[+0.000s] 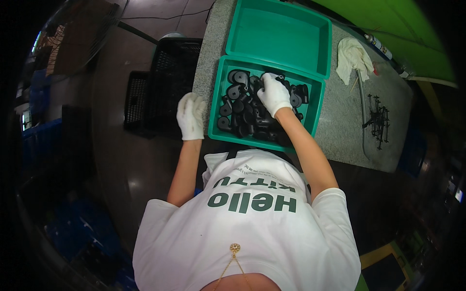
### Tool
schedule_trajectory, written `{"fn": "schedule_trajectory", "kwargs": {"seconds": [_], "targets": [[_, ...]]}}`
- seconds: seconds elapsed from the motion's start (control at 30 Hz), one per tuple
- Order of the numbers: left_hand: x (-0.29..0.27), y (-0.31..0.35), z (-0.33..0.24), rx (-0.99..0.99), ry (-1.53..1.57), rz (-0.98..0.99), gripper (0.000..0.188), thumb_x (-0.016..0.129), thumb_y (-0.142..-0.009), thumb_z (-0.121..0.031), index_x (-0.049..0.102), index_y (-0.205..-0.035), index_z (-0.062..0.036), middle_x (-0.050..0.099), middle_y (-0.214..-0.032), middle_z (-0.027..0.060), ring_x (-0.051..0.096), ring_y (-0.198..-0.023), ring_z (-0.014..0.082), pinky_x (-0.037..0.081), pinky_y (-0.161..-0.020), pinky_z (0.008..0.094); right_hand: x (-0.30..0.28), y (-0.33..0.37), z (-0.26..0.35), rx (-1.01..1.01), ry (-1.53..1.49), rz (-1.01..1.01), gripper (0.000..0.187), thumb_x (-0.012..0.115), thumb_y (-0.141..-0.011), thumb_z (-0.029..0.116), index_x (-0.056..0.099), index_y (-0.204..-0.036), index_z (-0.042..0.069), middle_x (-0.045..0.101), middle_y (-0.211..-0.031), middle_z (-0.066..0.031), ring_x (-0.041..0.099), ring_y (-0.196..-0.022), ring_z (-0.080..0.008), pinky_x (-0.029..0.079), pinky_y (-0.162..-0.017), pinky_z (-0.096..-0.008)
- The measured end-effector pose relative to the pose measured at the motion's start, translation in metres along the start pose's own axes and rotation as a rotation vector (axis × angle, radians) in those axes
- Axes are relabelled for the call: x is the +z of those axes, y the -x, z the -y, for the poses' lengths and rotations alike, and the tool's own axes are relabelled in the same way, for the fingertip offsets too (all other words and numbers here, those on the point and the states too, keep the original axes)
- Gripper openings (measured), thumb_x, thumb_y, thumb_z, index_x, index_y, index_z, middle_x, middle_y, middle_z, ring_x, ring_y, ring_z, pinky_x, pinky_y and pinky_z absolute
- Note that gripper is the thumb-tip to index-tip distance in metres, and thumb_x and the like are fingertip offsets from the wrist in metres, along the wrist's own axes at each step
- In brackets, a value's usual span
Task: The person sorts small black plastic parts by hand, inspecting them for defects and placing them into a green bin.
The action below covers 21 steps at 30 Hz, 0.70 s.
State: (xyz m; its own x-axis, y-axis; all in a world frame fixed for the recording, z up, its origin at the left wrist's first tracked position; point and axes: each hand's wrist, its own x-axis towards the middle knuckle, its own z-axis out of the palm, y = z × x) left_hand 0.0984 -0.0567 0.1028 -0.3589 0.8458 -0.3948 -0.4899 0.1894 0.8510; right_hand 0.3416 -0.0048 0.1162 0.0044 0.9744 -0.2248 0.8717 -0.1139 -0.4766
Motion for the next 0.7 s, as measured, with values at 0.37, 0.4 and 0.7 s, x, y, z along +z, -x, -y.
{"fn": "schedule_trajectory", "kwargs": {"seconds": [0.37, 0.4, 0.7], "targets": [[0.062, 0.073, 0.005, 0.198, -0.26, 0.397, 0.048, 0.061, -0.09, -0.011, 0.04, -0.132, -0.0017, 0.054, -0.119, 0.0085, 0.055, -0.104, 0.0148, 0.045, -0.091, 0.028, -0.036, 0.084, 0.075, 0.398, -1.451, 0.396, 0.011, 0.055, -0.088, 0.014, 0.05, -0.094, 0.007, 0.04, -0.061, 0.0054, 0.033, -0.045, -0.0033, 0.027, -0.04, -0.0207], [0.061, 0.071, 0.003, 0.136, -0.188, 0.389, 0.043, 0.059, -0.092, -0.012, 0.041, -0.13, -0.0032, 0.055, -0.115, 0.0084, 0.056, -0.103, 0.0153, 0.047, -0.089, 0.0312, -0.038, 0.087, 0.075, 0.392, -1.337, 0.374, 0.013, 0.054, -0.089, 0.016, 0.05, -0.096, 0.006, 0.041, -0.063, 0.0047, 0.034, -0.046, -0.0033, 0.028, -0.04, -0.0207], [0.06, 0.081, -0.036, -0.234, 0.032, 0.451, 0.02, 0.056, -0.092, -0.007, 0.051, -0.111, -0.0093, 0.052, -0.096, 0.0014, 0.055, -0.08, 0.0088, 0.054, -0.067, 0.0279, -0.05, 0.101, 0.043, -0.113, -0.466, 0.057, 0.03, 0.046, -0.095, 0.027, 0.053, -0.12, 0.011, 0.054, -0.071, -0.0074, 0.057, -0.057, -0.0227, 0.048, -0.056, -0.0337]]}}
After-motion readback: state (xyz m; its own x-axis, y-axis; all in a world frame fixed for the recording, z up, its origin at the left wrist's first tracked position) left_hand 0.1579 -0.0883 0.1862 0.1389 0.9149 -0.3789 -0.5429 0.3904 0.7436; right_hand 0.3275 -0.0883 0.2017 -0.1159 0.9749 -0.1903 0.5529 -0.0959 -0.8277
